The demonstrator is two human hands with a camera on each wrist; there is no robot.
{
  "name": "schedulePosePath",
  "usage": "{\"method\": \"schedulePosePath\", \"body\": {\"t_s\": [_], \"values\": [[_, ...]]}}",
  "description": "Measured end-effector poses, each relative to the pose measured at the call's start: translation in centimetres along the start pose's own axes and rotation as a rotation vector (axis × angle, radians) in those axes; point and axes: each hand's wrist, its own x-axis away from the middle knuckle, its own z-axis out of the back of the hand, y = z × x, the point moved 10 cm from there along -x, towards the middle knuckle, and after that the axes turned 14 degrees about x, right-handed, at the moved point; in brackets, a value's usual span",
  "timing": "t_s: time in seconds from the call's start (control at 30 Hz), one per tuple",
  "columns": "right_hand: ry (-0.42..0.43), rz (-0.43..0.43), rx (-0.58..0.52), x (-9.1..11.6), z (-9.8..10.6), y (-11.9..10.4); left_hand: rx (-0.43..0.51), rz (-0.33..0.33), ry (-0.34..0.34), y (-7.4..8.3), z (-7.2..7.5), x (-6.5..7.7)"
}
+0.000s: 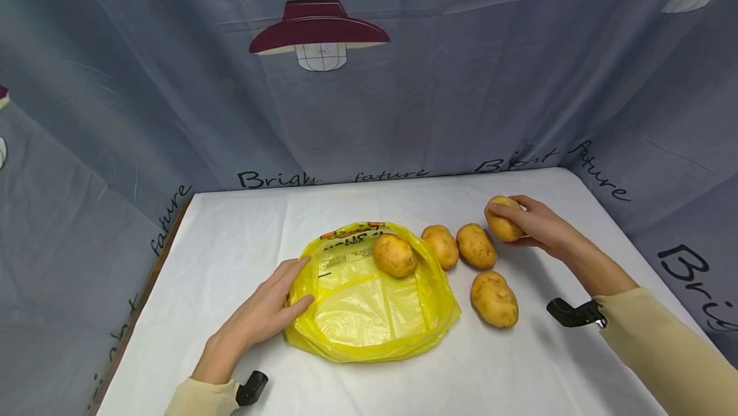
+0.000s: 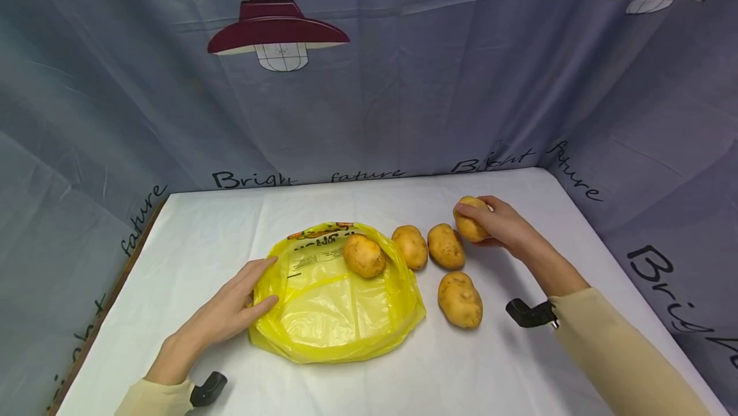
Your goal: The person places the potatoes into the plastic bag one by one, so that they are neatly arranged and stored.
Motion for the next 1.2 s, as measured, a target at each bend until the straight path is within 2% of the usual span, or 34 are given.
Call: {"method": "schedulePosePath", "body": {"t_s": [0.37, 0.7, 1.07, 1.2], "values": [[-0.013, 0.024, 0.038, 0.0, -0.9, -2.4, -0.003, -0.009, 0.007, -0.1, 0.2, 0.0], [-0.067, 0.063, 0.039, 0.1, -3.1, -5.2, -0.006, -0.02, 0.002, -0.1, 0.0, -0.1], [-0.087, 0.075, 0.108, -0.1, -5.2, -7.4, -0.02, -0.056, 0.019, 0.1, 0.2, 0.0], [-0.095, 0.092, 0.112, -0.1, -6.1, -8.4, -0.02, -0.034, 0.013, 0.0, 0.2, 0.0]]}}
